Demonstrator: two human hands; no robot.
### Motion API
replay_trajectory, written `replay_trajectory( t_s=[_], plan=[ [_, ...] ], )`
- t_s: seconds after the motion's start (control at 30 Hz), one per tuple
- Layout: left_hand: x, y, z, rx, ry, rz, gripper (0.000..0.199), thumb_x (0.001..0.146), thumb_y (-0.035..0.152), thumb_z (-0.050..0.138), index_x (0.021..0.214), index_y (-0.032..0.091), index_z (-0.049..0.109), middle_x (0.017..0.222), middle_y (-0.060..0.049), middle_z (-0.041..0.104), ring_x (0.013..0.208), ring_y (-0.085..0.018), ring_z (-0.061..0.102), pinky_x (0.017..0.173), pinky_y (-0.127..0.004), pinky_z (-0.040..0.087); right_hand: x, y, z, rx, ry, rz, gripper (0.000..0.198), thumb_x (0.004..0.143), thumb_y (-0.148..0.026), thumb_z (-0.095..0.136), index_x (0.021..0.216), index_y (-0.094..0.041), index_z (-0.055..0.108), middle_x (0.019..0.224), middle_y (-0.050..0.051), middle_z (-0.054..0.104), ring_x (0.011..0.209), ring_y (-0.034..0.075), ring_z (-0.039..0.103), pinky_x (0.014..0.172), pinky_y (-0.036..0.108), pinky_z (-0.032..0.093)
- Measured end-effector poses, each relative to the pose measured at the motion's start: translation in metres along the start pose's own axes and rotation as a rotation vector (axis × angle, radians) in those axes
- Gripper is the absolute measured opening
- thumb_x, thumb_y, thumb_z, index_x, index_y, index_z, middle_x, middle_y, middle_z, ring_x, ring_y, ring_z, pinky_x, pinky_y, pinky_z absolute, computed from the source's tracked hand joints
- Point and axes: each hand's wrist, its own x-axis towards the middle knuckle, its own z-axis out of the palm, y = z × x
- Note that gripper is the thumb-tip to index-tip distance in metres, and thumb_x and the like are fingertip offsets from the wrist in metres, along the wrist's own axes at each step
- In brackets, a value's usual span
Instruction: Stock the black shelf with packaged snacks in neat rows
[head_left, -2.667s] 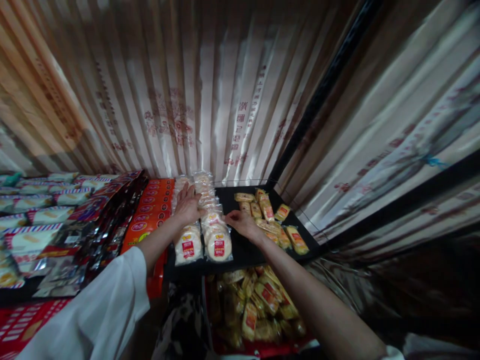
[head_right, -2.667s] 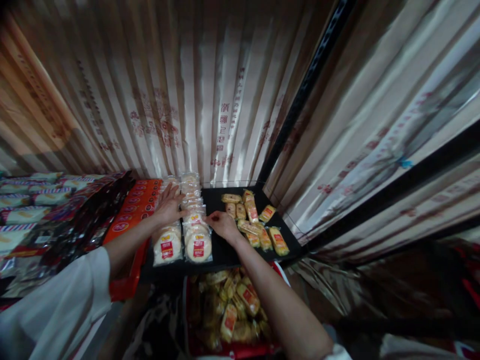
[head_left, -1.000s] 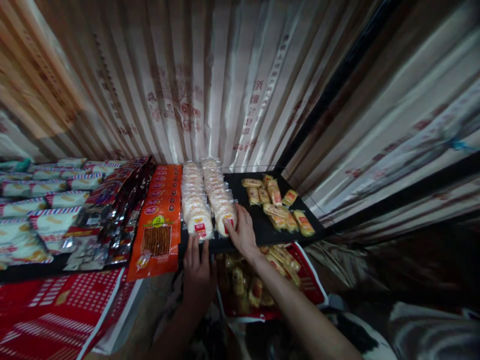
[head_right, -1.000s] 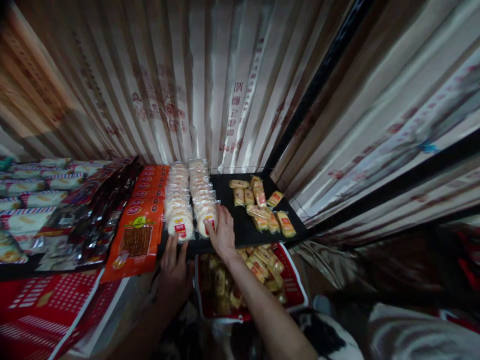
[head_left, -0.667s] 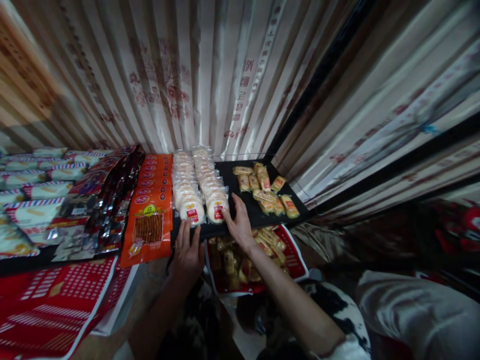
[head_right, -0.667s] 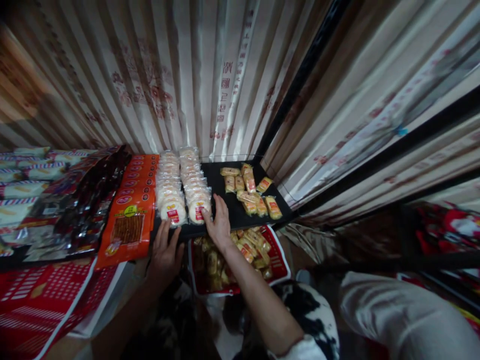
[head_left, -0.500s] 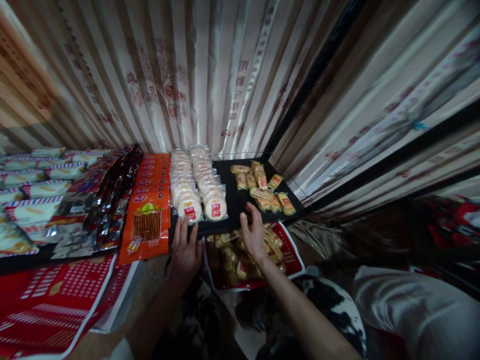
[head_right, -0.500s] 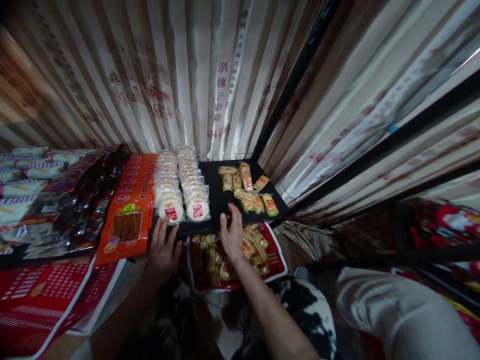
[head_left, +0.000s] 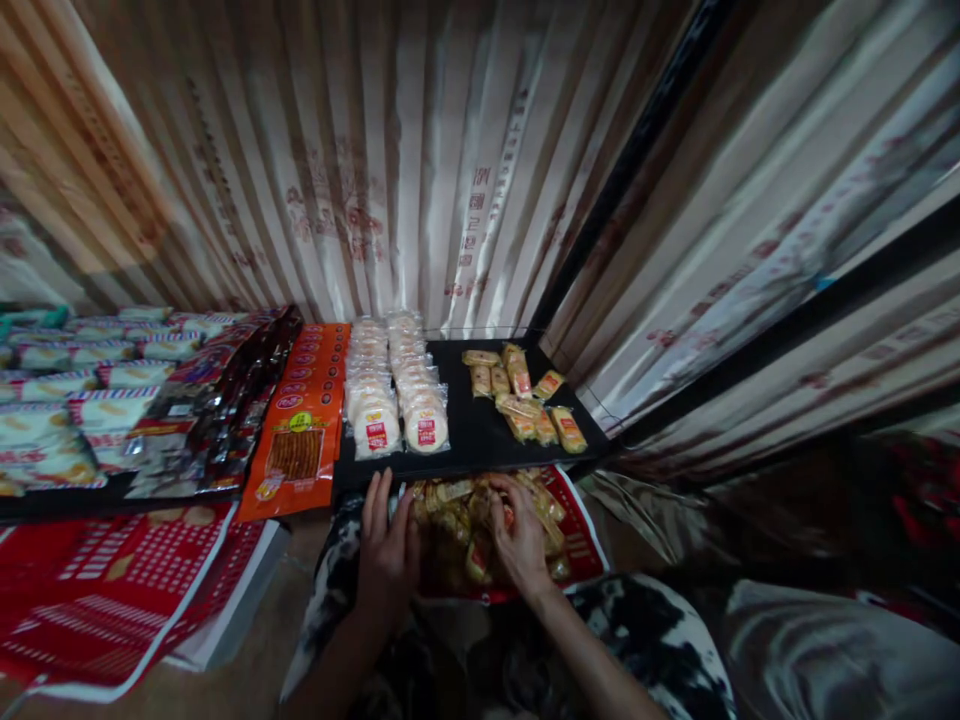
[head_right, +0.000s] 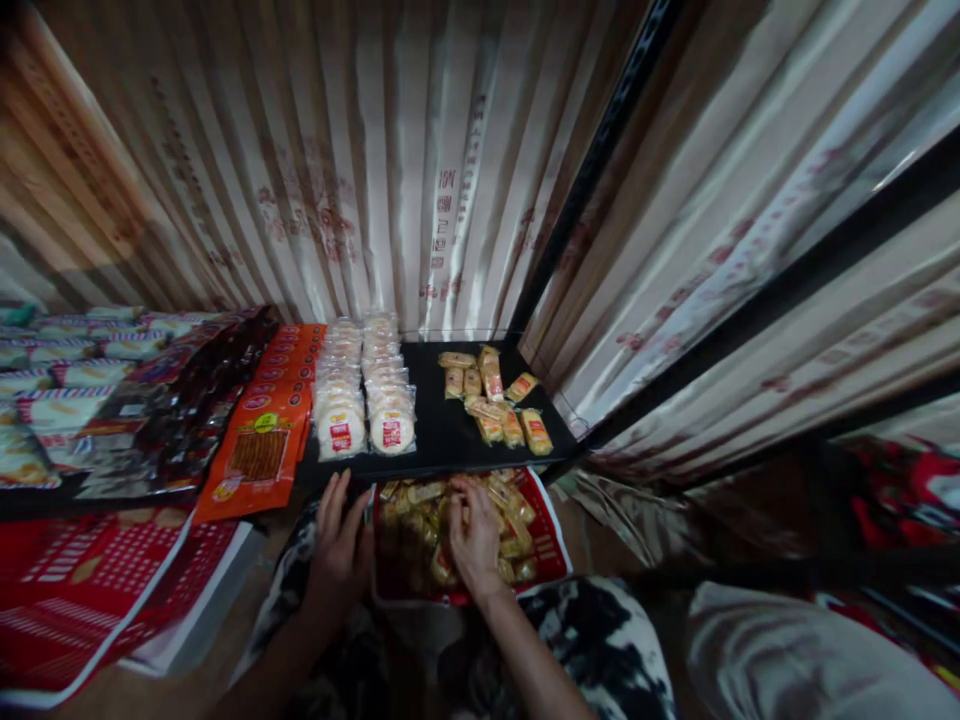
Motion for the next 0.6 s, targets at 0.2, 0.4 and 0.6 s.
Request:
replay_trajectory(
  t_s=[0.2, 0.4, 0.6],
  plan=[
    [0.05, -0.03, -0.005, -0.025, 0.187, -0.321, 0.043, 0.09, 0.026, 0.037, 0.132, 0.016, 0.038, 0.147, -0.016, 0.024, 0.138, -0.028, 0.018, 0.109, -0.053, 0.024, 0.055, -0.031, 0.014, 0.131, -0.03, -0.093, 0.033, 0.089, -0.037, 0.039, 0.114, -0.02, 0.052, 0.118, 0.013, 0.054, 0.114, 0.023, 0.05, 0.097, 0.045, 0.041],
    [0.095, -0.068, 0.0, -0.09, 0.207, -0.407, 0.049, 0.092, 0.034, 0.034, 0.138, 0.018, 0.031, 0.149, -0.014, 0.022, 0.139, -0.025, 0.016, 0.112, -0.051, 0.02, 0.128, -0.038, 0.054, 0.307, -0.095, 0.112, 0.053, 0.09, -0.051, 0.028, 0.132, -0.021, 0.04, 0.137, 0.01, 0.043, 0.127, 0.02, 0.039, 0.109, 0.043, 0.027],
    [0.11, -0.05, 0.006, 0.099, 0.171, -0.176, 0.05, 0.089, 0.024, 0.04, 0.137, 0.013, 0.031, 0.151, -0.017, 0.014, 0.14, -0.029, 0.007, 0.109, -0.055, 0.021, 0.169, -0.034, 0.088, 0.398, -0.117, 0.266, 0.067, 0.088, -0.061, 0.023, 0.139, -0.019, 0.032, 0.146, 0.009, 0.032, 0.135, 0.02, 0.027, 0.112, 0.04, 0.019]
  ],
)
